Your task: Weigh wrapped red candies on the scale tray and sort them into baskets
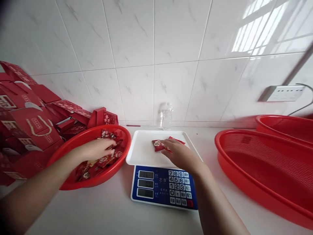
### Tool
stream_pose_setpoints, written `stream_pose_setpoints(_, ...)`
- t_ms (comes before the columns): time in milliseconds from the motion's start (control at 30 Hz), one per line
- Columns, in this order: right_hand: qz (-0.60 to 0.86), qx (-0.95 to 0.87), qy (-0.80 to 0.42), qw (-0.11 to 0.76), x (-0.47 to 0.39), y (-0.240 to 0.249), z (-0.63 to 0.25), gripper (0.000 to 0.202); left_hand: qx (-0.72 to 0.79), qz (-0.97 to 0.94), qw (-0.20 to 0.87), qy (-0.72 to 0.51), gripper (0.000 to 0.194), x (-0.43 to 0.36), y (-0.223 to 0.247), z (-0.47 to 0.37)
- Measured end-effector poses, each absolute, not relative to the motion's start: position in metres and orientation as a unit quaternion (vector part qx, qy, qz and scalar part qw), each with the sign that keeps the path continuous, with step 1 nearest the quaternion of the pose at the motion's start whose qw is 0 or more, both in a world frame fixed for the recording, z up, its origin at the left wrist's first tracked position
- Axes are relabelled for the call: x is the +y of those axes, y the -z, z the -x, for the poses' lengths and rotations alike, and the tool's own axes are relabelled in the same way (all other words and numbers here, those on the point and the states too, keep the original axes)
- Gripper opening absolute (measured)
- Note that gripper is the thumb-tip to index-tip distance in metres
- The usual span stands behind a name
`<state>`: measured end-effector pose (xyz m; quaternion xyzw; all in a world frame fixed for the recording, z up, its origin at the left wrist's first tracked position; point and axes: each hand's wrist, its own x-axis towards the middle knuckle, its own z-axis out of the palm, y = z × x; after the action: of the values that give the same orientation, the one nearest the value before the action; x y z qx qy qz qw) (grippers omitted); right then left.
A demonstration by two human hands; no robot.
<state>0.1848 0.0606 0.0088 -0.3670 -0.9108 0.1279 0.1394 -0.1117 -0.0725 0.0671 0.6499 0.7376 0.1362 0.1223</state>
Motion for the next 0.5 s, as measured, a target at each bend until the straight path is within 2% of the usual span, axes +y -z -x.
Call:
stream_pose_setpoints(133, 0.421, -0.889, -0.143, 0.108, 0.056, -0.021, -0.191, 0.052, 0.725, -0.635, 0.220, -0.153, 0.026, -0.088, -0.033, 0.141)
stream_pose_setpoints(233, 0.423, -0.889, -0.143, 0.104, 0.054, -0.021, -0.192, 0.052, 0.728, -0.603, 0.257, -0.200, 0.020, -0.096, -0.017, 0.151)
stream_pose_setpoints(333, 0.399, -0.900, -0.140, 0.108, 0.054, -0.018, -0.193, 0.050, 0.742, -0.550, 0.279, -0.262, 0.022, -0.095, -0.020, 0.160)
stream_pose_setpoints(500, 0.353, -0.912, -0.123, 0.170, 0.048, -0.016, -0.183, 0.041, 0.728, -0.462, 0.340, -0.375, 0.044, -0.088, -0.044, 0.154)
